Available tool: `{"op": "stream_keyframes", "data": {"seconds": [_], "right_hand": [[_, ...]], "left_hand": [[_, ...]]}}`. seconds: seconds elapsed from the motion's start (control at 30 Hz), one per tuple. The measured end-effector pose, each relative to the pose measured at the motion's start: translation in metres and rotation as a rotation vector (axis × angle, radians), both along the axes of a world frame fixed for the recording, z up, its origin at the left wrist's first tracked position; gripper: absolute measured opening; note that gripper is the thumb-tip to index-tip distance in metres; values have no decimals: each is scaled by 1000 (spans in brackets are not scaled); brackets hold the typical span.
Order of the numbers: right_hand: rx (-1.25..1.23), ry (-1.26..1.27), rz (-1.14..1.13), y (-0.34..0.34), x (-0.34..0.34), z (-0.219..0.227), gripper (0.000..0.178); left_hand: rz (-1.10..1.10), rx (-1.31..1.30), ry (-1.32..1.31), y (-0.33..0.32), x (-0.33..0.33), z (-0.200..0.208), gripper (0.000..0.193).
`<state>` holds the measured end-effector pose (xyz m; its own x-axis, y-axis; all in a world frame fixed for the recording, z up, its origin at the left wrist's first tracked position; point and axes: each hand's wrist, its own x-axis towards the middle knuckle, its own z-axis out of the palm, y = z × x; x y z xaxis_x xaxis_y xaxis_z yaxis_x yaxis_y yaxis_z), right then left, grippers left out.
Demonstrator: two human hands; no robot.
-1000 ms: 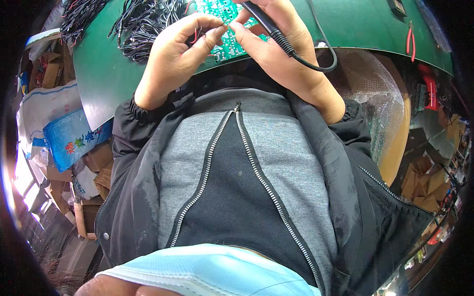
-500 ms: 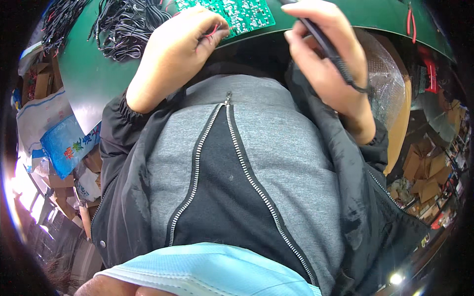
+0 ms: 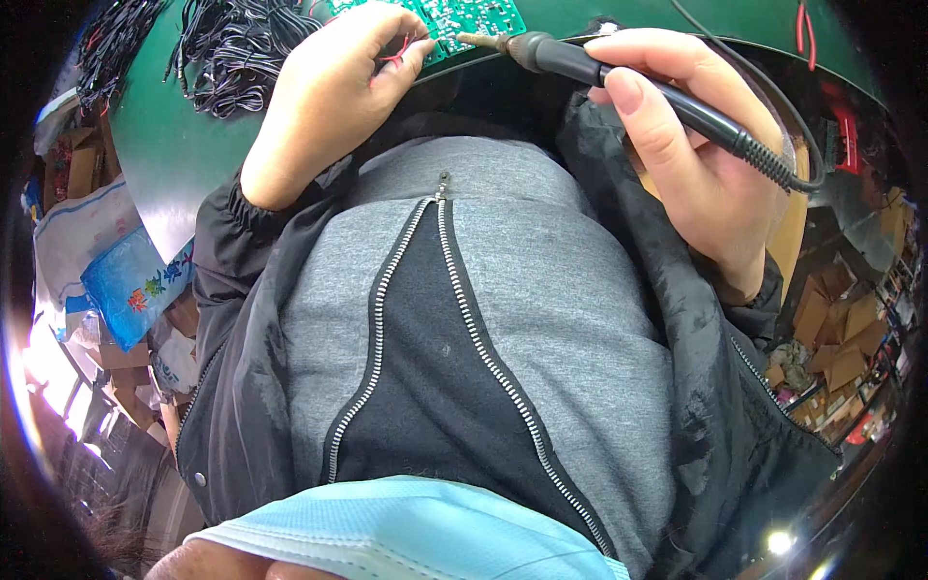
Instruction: Soldering wires or components onto a printed circuit board.
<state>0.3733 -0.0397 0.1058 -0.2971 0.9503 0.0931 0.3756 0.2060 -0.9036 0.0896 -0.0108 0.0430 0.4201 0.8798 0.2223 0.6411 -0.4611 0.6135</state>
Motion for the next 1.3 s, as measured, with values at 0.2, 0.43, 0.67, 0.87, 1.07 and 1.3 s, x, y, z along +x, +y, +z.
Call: {"op": "stream_keyframes", "data": {"seconds": [0.2, 0.43, 0.67, 0.87, 1.07, 1.3], "right_hand": [[-12, -21, 20, 2, -4, -1, 17], [-45, -55, 40, 5, -7, 0, 16], [226, -363, 471, 27, -17, 33, 21], [224, -343, 459, 31, -6, 31, 22], [161, -233, 310, 21, 0, 19, 20], [94, -203, 179, 15, -7, 11, 18]], "left_hand": [[-15, 2, 11, 1, -1, 1, 7], [-19, -44, 37, 0, 2, 11, 6], [-29, -63, 78, 2, 1, 12, 7], [-47, -24, 87, 4, 2, 12, 8], [-61, -18, 113, 4, 2, 15, 8], [-62, -19, 89, 5, 1, 7, 8]]}}
